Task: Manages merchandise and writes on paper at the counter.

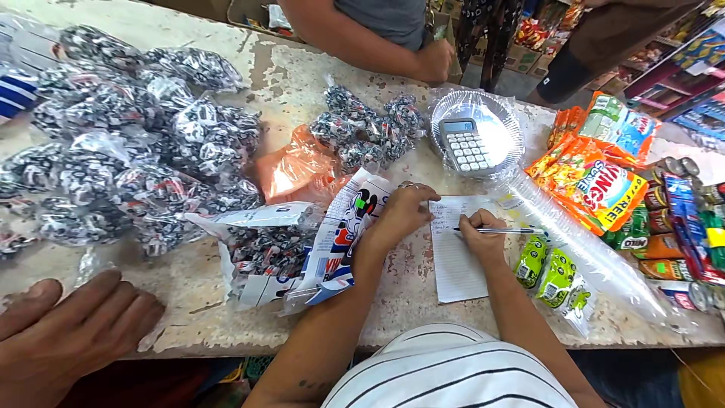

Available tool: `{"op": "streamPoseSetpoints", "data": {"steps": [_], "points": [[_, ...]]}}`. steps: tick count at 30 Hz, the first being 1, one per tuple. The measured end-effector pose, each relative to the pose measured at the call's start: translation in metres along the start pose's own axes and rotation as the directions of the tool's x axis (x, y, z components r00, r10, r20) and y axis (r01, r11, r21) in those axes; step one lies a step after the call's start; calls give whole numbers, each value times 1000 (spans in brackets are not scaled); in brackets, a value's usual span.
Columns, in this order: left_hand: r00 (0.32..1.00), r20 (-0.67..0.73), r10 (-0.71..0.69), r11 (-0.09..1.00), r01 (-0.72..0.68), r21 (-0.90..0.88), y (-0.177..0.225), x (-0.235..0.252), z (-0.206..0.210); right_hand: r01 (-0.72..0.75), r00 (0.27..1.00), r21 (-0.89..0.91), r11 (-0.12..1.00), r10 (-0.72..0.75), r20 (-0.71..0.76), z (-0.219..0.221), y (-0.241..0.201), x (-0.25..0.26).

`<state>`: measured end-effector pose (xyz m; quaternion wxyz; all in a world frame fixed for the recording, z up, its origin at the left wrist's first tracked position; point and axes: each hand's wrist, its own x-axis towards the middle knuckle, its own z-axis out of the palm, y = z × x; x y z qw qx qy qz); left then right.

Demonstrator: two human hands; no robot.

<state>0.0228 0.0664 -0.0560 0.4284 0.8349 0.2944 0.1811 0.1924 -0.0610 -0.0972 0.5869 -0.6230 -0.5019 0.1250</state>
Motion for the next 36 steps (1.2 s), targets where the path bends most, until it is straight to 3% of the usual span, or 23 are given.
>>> {"op": "streamPoseSetpoints", "data": {"steps": [10, 31, 36], "points": [[1000, 8, 18, 1000, -18, 24, -1, 0, 1, 23, 992, 29, 999, -26, 127, 0, 11, -3], [1000, 19, -1, 999, 0, 47, -1, 2, 0, 24, 991, 51, 998, -31, 134, 0, 15, -1], [999, 31, -18, 999, 17, 28, 0, 3, -2, -61, 996, -83, 995, 56, -63, -22, 6, 6]]}}
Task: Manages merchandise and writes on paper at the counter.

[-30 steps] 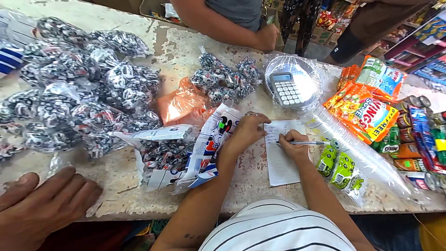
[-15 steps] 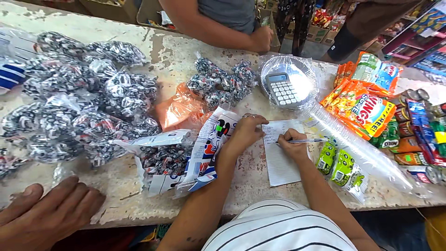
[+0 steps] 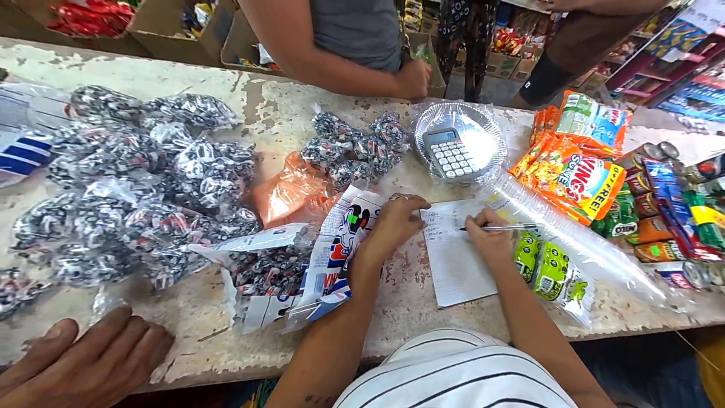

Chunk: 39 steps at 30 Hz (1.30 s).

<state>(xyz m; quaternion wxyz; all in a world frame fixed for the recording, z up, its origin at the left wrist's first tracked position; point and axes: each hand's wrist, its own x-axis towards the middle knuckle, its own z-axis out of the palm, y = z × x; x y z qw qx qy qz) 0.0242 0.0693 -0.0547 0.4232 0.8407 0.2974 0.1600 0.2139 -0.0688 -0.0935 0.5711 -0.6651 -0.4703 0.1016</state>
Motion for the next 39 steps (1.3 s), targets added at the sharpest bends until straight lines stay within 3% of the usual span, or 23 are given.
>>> {"op": "streamPoseSetpoints", "data": {"steps": [4, 16, 30, 32, 36, 39], "points": [[1000, -2, 18, 1000, -18, 1, -1, 0, 2, -35, 999, -5, 999, 34, -27, -8, 2, -6], [998, 28, -52, 998, 51, 22, 5, 0, -1, 23, 993, 27, 999, -26, 113, -6, 15, -5], [999, 3, -40, 999, 40, 9, 1, -1, 1, 53, 997, 33, 998, -55, 59, -3, 17, -8], [999, 3, -35, 999, 35, 15, 1, -1, 1, 22, 999, 41, 999, -24, 40, -4, 11, -7], [998, 28, -52, 999, 52, 0, 5, 0, 0, -181, 982, 157, 971, 171, 74, -4, -15, -2], [998, 25, -53, 998, 54, -25, 3, -1, 0, -164, 979, 236, 958, 129, 158, 12, -29, -8]]}}
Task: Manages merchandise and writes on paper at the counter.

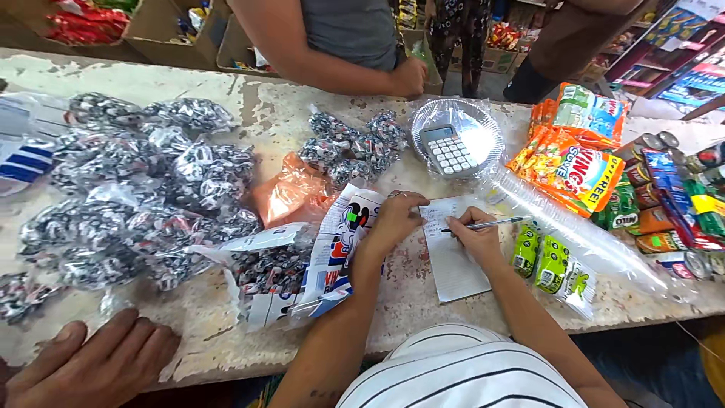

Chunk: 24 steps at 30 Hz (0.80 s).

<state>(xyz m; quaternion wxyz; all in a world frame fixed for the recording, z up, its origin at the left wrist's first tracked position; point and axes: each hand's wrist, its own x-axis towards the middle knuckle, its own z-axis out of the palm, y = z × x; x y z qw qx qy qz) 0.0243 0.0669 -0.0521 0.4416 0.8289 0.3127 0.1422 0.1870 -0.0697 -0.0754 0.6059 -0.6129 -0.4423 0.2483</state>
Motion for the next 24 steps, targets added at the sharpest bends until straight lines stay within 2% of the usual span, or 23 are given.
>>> {"op": "streamPoseSetpoints", "data": {"steps": [4, 16, 19, 22, 24], "points": [[999, -17, 30, 999, -30, 23, -1, 1, 0, 166, 985, -23, 986, -165, 54, 18, 22, -1], [1000, -12, 29, 999, -29, 15, -3, 1, 2, 218, 971, -66, 974, -210, 113, 17, 36, 0], [1000, -7, 27, 999, -27, 24, -3, 2, 2, 196, 979, -23, 980, -194, 68, 17, 28, -1], [999, -17, 37, 999, -37, 9, -5, 3, 3, 98, 995, -48, 994, -99, -8, 13, 18, -2], [998, -34, 47, 999, -47, 11, -5, 1, 3, 38, 999, -47, 998, -38, -2, 9, 18, -1]]}}
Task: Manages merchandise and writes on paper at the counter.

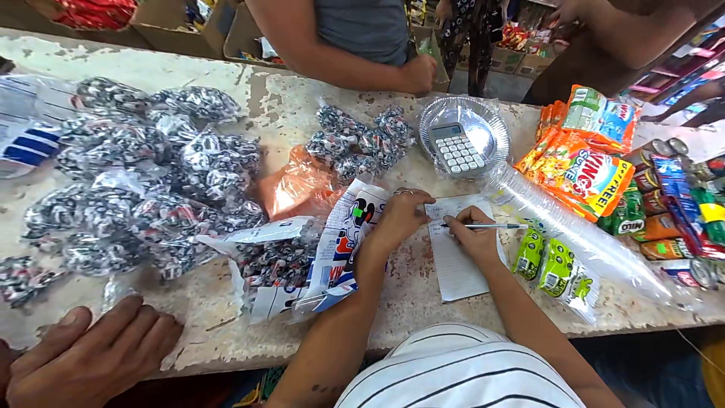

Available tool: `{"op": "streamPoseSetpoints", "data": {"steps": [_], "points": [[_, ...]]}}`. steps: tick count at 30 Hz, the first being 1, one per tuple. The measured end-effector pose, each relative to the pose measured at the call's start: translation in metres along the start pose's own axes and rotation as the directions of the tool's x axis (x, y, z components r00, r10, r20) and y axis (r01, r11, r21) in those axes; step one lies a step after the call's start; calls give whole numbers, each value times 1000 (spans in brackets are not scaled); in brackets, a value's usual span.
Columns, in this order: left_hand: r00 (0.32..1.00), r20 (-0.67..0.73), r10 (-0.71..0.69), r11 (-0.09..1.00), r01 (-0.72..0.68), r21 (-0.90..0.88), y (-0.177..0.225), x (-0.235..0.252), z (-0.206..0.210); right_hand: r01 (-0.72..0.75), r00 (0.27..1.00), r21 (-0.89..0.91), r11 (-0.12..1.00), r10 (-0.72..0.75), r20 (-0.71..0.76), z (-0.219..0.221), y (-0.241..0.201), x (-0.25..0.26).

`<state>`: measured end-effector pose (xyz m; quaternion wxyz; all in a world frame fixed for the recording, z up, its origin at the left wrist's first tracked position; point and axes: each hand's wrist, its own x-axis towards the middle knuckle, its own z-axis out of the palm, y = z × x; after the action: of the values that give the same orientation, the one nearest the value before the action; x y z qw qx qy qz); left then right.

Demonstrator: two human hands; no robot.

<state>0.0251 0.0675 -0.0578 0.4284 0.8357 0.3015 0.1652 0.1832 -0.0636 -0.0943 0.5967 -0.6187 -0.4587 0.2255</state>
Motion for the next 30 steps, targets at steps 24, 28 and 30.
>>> {"op": "streamPoseSetpoints", "data": {"steps": [24, 28, 30], "points": [[1000, -3, 24, 1000, -24, 20, 0, -1, 0, 156, 986, 1, 988, -155, 59, 5, 11, -5], [1000, 13, 2, 1000, -2, 30, 3, 0, -2, 155, 986, -8, 988, -154, 66, 4, 12, -4], [1000, 13, 9, 999, -9, 37, 2, 0, -1, 163, 982, -2, 987, -163, 92, 4, 11, -4]]}}
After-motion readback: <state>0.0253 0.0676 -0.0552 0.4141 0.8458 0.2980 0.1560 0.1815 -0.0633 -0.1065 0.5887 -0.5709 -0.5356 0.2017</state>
